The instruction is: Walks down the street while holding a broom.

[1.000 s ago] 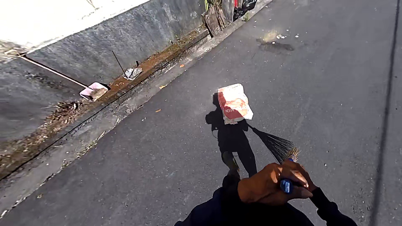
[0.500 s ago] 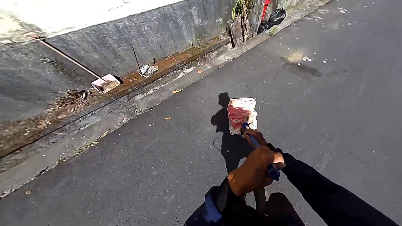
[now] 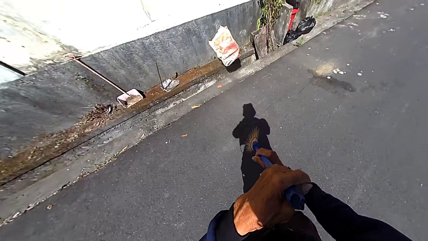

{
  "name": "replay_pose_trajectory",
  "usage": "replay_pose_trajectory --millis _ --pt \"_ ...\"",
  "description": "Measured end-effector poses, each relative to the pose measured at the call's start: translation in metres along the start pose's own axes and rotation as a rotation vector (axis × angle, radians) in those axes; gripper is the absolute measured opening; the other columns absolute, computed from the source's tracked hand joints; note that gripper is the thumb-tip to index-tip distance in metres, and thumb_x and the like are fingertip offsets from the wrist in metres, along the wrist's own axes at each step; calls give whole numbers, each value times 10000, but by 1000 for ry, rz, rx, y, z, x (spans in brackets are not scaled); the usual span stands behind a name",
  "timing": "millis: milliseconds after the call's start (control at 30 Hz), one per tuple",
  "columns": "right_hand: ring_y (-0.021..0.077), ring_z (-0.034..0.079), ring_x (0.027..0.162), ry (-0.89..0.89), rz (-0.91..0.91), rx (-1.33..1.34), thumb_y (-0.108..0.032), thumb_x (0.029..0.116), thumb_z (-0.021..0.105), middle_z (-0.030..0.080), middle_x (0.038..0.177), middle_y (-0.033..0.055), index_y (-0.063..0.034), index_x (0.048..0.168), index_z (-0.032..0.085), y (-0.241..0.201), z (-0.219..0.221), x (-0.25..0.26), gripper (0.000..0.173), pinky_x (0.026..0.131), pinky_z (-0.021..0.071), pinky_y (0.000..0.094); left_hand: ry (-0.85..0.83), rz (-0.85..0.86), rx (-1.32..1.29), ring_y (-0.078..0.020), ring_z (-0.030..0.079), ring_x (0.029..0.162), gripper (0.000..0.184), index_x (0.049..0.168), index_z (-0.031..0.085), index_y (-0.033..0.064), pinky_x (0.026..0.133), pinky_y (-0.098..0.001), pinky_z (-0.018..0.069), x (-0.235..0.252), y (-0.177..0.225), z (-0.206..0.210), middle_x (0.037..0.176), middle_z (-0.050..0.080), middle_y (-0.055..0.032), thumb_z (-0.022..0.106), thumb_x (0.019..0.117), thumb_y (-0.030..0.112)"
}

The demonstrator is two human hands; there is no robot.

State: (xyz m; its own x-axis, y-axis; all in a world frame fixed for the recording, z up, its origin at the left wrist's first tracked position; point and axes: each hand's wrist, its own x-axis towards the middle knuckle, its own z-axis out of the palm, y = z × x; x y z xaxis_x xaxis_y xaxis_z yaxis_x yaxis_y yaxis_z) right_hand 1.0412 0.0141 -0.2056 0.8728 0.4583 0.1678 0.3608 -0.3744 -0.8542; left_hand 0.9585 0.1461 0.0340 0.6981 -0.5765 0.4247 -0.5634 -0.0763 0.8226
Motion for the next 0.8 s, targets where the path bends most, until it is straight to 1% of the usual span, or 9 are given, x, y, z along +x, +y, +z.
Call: replay_pose_trajectory --millis 100,133,167,233,300,400,467,600,800 --pt "239 704 783 -76 110 -206 -281 977 671 720 857 155 5 883 710 21 -44 -61 303 718 580 368 -104 -32 -193 -143 692 878 141 1063 720 1 825 -302 564 40 -13 41 912 726 -98 630 992 84" --pt "296 681 1072 -338 556 -226 -236 1039 623 715 1126 221 68 1103 699 -27 -82 -59 320 980 513 415 -169 -28 -254 -169 691 916 142 1059 715 -10 866 -328 552 58 -15 57 932 724 -117 627 987 77" --pt "307 622 1220 -444 812 -163 -210 1055 596 665 1280 239 82 1230 655 -45 -112 -58 345 1085 441 429 -232 -18 -296 -186 684 903 145 1040 712 -10 846 -344 543 77 -16 75 914 713 -125 626 999 99" --pt "301 635 1184 -444 773 -75 -270 1072 566 663 1253 243 76 1222 643 -14 -162 -97 385 1054 463 413 -363 11 -347 -203 670 859 160 1027 708 -4 771 -360 529 117 -16 112 882 696 -128 622 1014 130" --pt "172 664 732 86 254 -13 -304 989 635 689 802 144 28 873 685 66 -171 -169 356 688 544 281 -504 60 -382 -197 670 830 156 1043 718 0 745 -363 534 161 -14 149 878 703 -116 617 1004 112" --pt "176 651 753 384 581 150 -134 922 739 686 781 156 90 795 682 63 -222 -203 264 782 550 319 -661 126 -431 -212 677 845 159 1070 729 -3 772 -378 536 216 -10 203 879 711 -122 631 983 88" --pt "190 660 750 509 616 -38 -252 918 707 691 788 119 14 814 687 93 -244 -235 286 741 542 375 -720 191 -512 -194 642 765 138 1021 717 -19 715 -353 508 245 -11 238 801 672 -113 634 964 77" --pt "303 702 994 528 913 -117 -249 971 659 727 1040 207 50 1018 725 66 -323 -256 310 933 543 481 -896 206 -574 -194 676 774 148 1055 719 -37 724 -339 540 297 -10 281 831 695 -140 651 948 38" --pt "329 714 866 834 927 -336 -247 927 675 732 908 192 45 877 729 127 -387 -287 301 816 561 545 -908 284 -712 -156 665 757 128 1009 735 -8 710 -301 525 375 -47 336 797 688 -111 669 959 90"
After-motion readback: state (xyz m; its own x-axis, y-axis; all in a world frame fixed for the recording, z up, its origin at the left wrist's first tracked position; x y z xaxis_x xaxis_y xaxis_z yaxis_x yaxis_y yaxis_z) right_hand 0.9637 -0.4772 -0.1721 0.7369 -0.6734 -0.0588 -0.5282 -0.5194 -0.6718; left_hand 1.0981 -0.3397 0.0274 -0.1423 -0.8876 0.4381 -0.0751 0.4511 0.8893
